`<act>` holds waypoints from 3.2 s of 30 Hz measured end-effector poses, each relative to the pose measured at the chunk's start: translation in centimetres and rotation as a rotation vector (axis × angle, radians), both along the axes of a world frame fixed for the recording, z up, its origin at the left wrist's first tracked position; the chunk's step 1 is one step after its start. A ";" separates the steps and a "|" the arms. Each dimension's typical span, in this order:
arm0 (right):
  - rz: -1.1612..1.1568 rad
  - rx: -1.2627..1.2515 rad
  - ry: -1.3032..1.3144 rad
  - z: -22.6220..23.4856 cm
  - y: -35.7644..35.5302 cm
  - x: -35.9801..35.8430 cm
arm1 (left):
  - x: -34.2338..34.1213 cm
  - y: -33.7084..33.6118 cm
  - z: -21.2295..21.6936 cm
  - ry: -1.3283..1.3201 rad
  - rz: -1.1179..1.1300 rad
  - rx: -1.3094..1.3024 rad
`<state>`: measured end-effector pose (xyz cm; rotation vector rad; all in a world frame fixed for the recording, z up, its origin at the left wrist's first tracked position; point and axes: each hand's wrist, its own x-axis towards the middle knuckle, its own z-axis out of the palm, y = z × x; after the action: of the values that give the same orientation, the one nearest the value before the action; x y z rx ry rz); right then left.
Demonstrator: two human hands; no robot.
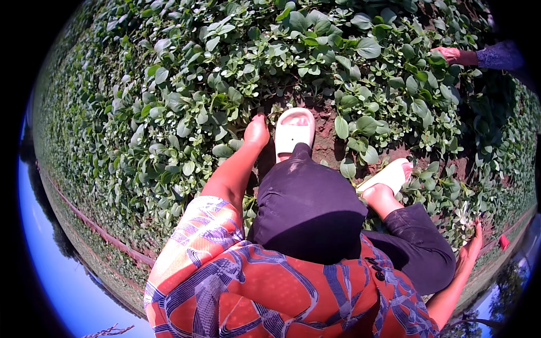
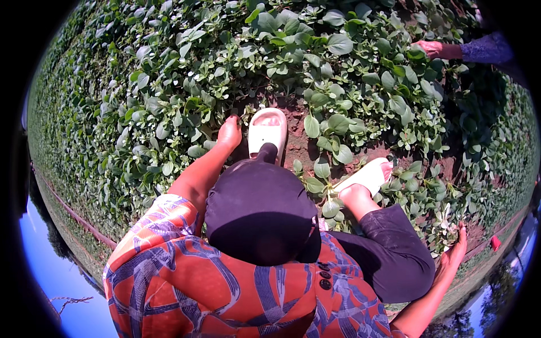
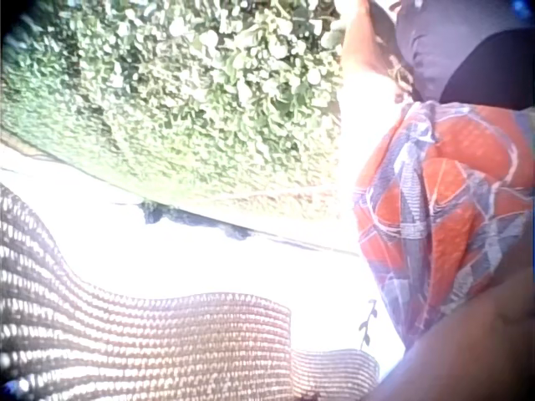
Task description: The person pulls leafy green plants from the soil by hand and places them into a green bucket, then picks up a purple mesh bag containing harvested greens.
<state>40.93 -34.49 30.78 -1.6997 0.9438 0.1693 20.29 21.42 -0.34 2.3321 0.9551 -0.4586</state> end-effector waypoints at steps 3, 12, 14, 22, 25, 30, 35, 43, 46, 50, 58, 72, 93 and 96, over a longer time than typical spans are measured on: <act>0.002 -0.013 0.001 0.0 0.5 0.0 | 1.5 -0.3 -0.8 -0.101 0.171 0.034; 0.011 -0.022 0.010 -0.4 -0.4 0.3 | 12.5 0.2 0.6 -0.099 -0.074 0.136; 0.015 -0.005 0.017 -0.3 0.3 0.4 | 12.7 0.4 0.1 -0.068 -0.216 0.185; 0.029 -0.018 0.027 -0.3 -0.2 0.8 | 14.1 -0.3 0.7 -0.065 -0.099 0.028; 0.039 -0.043 0.001 -0.7 0.0 0.9 | 14.8 0.8 -0.3 -0.017 0.076 -0.201; 0.058 -0.019 0.020 -0.5 -0.1 0.8 | 15.7 -0.1 -0.5 0.012 0.010 -0.142; 0.048 -0.045 0.019 -0.5 0.9 0.9 | 15.4 -0.7 0.9 -0.064 0.062 -0.070; 0.041 -0.026 0.028 -0.3 1.6 0.9 | 12.8 -1.6 -2.1 -0.325 0.286 -0.203; 0.029 -0.028 0.028 -0.2 1.5 0.8 | 12.5 -1.9 -2.4 -0.350 0.306 -0.202; 0.051 -0.036 0.026 -0.5 0.6 0.8 | 12.8 -2.1 -2.9 -0.406 0.315 -0.220; 0.046 -0.016 0.039 -0.4 0.7 0.8 | 11.8 -2.2 -1.2 -0.347 0.370 -0.318; 0.038 0.003 0.021 -0.1 1.3 0.8 | 6.6 2.8 2.6 -0.521 1.122 -0.528; 0.078 0.015 0.022 -0.5 1.5 1.1 | 14.9 -4.8 4.1 -0.015 -1.036 0.134; 0.074 -0.027 0.016 -0.4 1.8 1.1 | 13.2 -5.2 3.5 -0.234 -0.815 0.050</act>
<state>41.99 -32.67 30.40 -1.7619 0.8985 0.2201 33.53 16.18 3.13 2.6737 -0.1322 -0.4493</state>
